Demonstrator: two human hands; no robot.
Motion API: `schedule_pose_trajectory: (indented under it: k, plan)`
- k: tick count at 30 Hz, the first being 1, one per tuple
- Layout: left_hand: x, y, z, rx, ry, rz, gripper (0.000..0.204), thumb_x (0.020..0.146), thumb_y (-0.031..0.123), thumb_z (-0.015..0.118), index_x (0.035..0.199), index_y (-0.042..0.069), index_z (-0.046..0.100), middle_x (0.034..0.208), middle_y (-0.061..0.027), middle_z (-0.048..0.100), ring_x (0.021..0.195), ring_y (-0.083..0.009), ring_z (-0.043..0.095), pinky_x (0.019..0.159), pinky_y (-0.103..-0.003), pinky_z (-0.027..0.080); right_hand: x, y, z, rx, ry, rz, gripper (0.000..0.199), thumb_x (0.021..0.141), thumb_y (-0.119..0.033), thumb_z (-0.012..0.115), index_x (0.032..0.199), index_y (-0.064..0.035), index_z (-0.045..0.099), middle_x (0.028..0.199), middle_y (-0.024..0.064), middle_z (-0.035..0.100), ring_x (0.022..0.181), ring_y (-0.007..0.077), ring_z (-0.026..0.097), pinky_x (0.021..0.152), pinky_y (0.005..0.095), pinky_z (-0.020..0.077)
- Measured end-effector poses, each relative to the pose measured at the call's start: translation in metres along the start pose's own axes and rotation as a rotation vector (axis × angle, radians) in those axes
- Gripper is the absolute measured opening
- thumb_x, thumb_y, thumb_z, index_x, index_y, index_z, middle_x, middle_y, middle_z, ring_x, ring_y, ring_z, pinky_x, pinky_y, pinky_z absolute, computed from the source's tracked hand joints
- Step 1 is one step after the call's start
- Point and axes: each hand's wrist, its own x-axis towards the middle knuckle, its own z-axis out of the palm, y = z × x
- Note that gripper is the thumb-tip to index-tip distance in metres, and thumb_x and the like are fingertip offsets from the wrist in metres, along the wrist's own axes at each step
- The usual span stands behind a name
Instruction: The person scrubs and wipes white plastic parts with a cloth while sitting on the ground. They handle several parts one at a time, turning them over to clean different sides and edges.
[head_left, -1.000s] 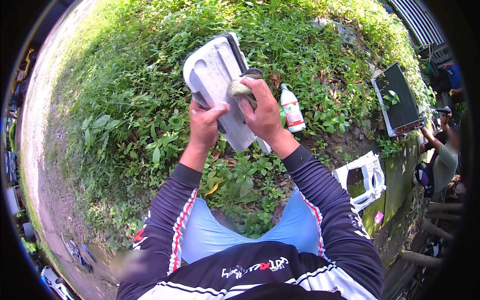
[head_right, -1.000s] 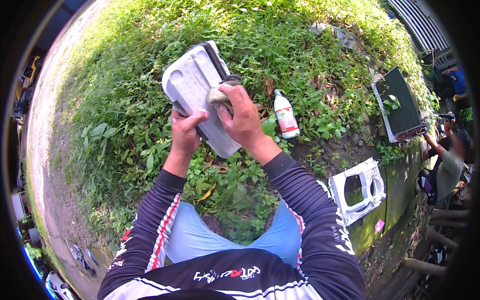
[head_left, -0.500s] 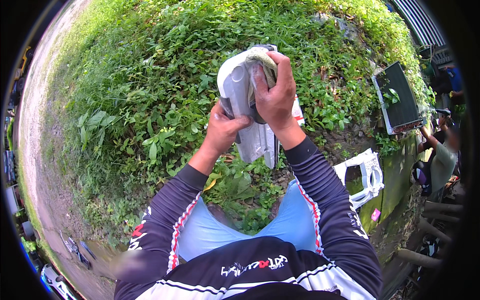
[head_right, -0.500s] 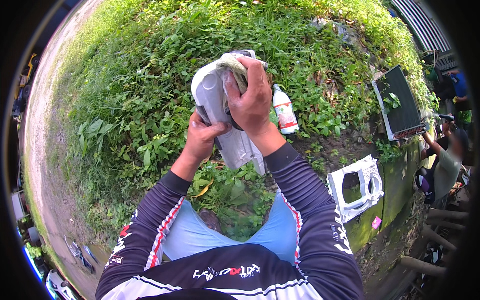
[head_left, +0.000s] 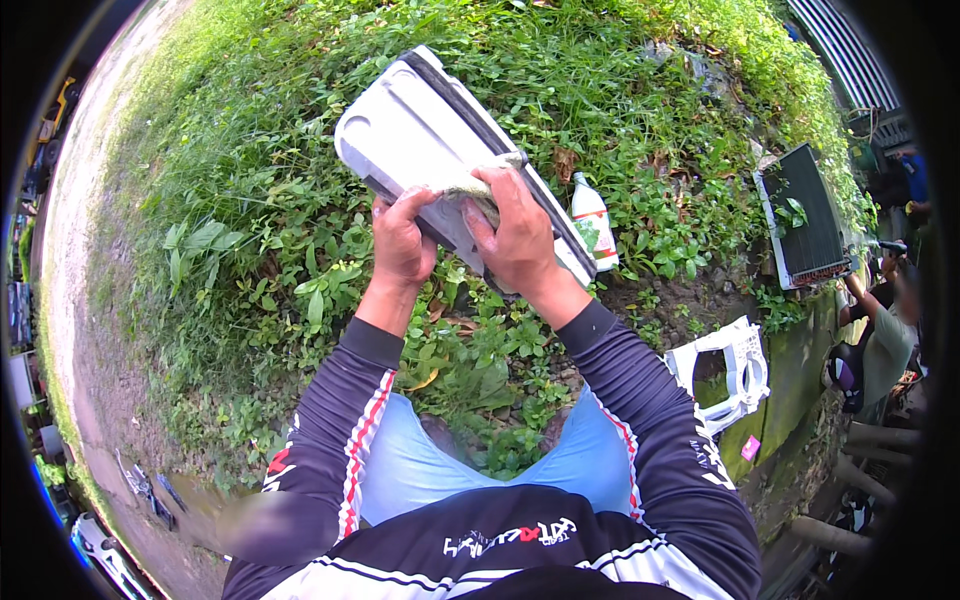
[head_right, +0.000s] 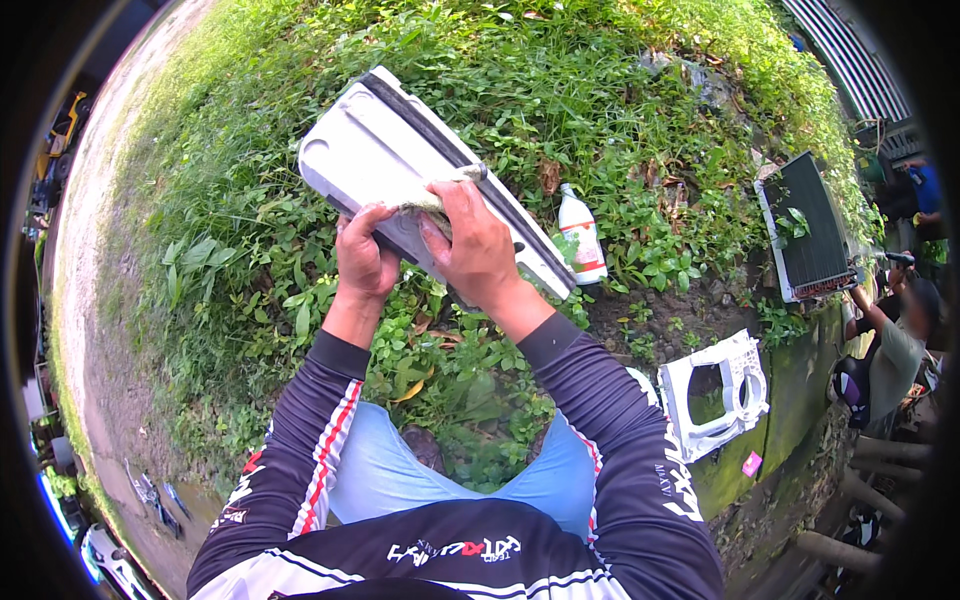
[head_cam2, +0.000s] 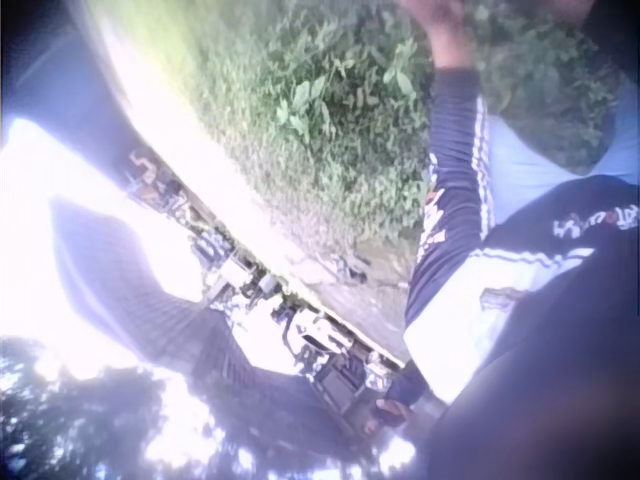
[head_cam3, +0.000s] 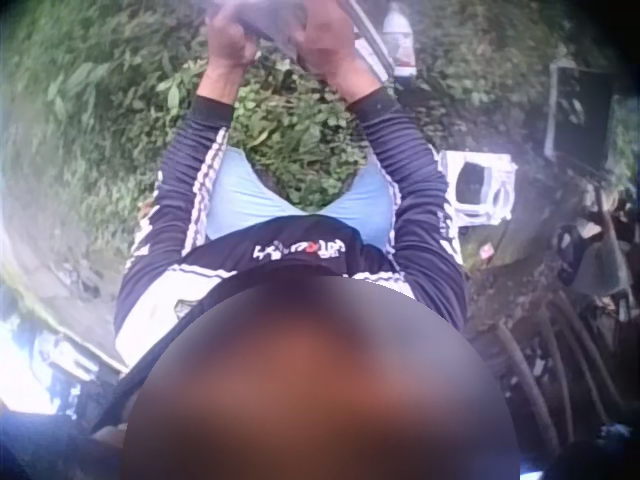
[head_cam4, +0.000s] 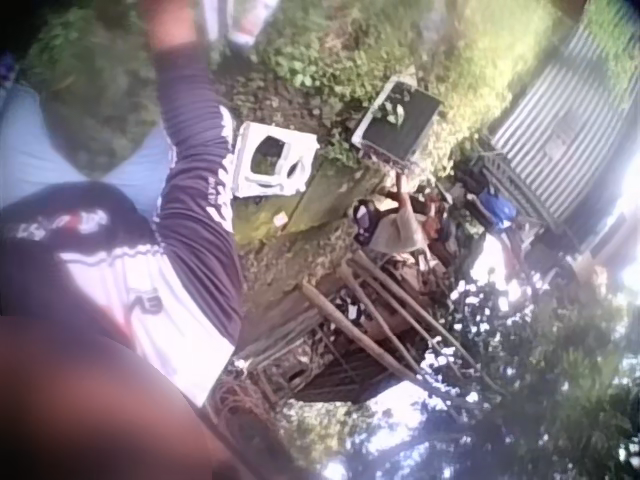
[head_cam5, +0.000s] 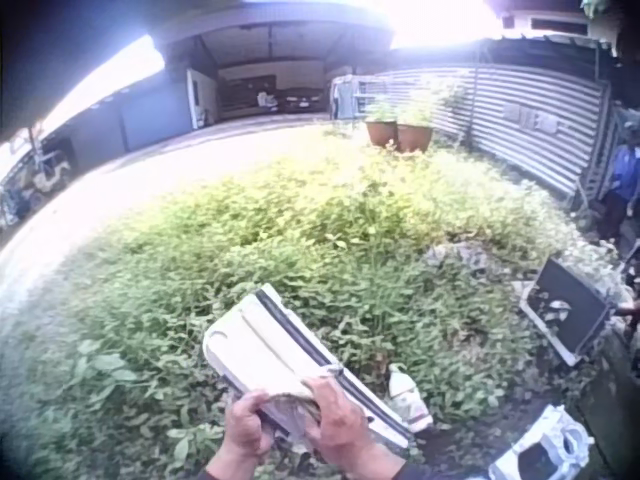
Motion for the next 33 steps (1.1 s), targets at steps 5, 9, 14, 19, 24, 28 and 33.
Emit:
schedule_pose_trajectory:
  k: [5, 9, 14, 19, 24, 28, 33]
  plan:
    - [0.007, 0.022, -0.014, 0.019, -0.083, -0.038, 0.016, 0.089, -0.002, 0.069, 0.104, -0.003, 0.074, 0.104, -0.0104, 0.076, 0.105, -0.0246, 0.074, 0.104, -0.042, 0.058, 0.026, 0.014, -0.022, -0.139, 0.206, -0.004, 0.032, 0.102, -0.018, 0.071, 0.129, -0.0022, 0.062, 0.114, 0.0195, 0.065, 0.107, 0.0411, 0.063, 0.098, 0.0505, 0.0494]
    - [0.0, 0.011, -0.016, 0.446, -0.392, 0.034, 0.023, 0.085, -0.003, 0.073, 0.108, -0.004, 0.075, 0.104, -0.0108, 0.08, 0.099, -0.0233, 0.077, 0.098, -0.039, 0.06, 0.035, 0.019, -0.035, -0.019, 0.252, -0.027, 0.028, 0.102, -0.012, 0.071, 0.125, -0.0007, 0.06, 0.117, 0.0199, 0.064, 0.106, 0.0396, 0.063, 0.098, 0.0486, 0.0495]
    - [-0.012, 0.005, -0.004, 0.394, -0.359, -0.046, 0.018, 0.082, -0.004, 0.075, 0.1, -0.003, 0.079, 0.101, -0.0114, 0.083, 0.096, -0.02, 0.078, 0.093, -0.036, 0.06, 0.032, 0.018, -0.037, -0.019, 0.375, -0.065, 0.025, 0.107, -0.011, 0.066, 0.128, -0.0008, 0.058, 0.115, 0.0173, 0.063, 0.105, 0.0345, 0.064, 0.096, 0.0421, 0.052]
    - [0.006, 0.032, -0.019, 0.211, -0.108, -0.07, 0.061, 0.067, -0.004, 0.066, 0.129, -0.003, 0.065, 0.113, -0.0127, 0.076, 0.103, -0.028, 0.075, 0.103, -0.043, 0.059, 0.032, 0.022, -0.038, 0.632, 0.224, 0.417, 0.019, 0.109, -0.01, 0.064, 0.126, -0.0031, 0.058, 0.109, 0.0051, 0.063, 0.101, 0.0161, 0.062, 0.093, 0.0364, 0.0534]
    - [0.011, 0.034, -0.032, 0.248, -0.228, -0.001, 0.069, 0.062, 0.0, 0.058, 0.131, -0.004, 0.063, 0.116, -0.0138, 0.075, 0.109, -0.0284, 0.074, 0.105, -0.042, 0.057, 0.033, 0.004, -0.05, 0.927, -0.117, 0.377, 0.049, 0.106, -0.027, 0.074, 0.144, -0.0034, 0.054, 0.128, 0.0091, 0.065, 0.119, 0.0151, 0.062, 0.104, 0.0342, 0.0514]
    - [0.005, 0.024, -0.01, 0.493, -0.223, 0.219, 0.067, 0.08, 0.01, 0.064, 0.145, -0.003, 0.055, 0.134, -0.0146, 0.068, 0.121, -0.0261, 0.069, 0.102, -0.039, 0.057, 0.028, -0.018, -0.055, 0.406, -0.34, 0.19, 0.049, 0.091, -0.02, 0.09, 0.13, -0.0016, 0.068, 0.128, 0.016, 0.069, 0.122, 0.028, 0.068, 0.105, 0.0397, 0.0544]
    - [-0.013, 0.037, 0.02, 0.071, -0.072, -0.193, 0.067, 0.113, 0.049, 0.045, 0.163, 0.004, 0.041, 0.155, -0.015, 0.056, 0.143, -0.0329, 0.058, 0.113, -0.051, 0.052, 0.03, -0.013, -0.059, -0.013, -0.172, -0.289, 0.053, 0.081, -0.003, 0.081, 0.132, -0.0171, 0.074, 0.123, 0.0125, 0.07, 0.113, 0.0373, 0.067, 0.1, 0.0482, 0.0568]
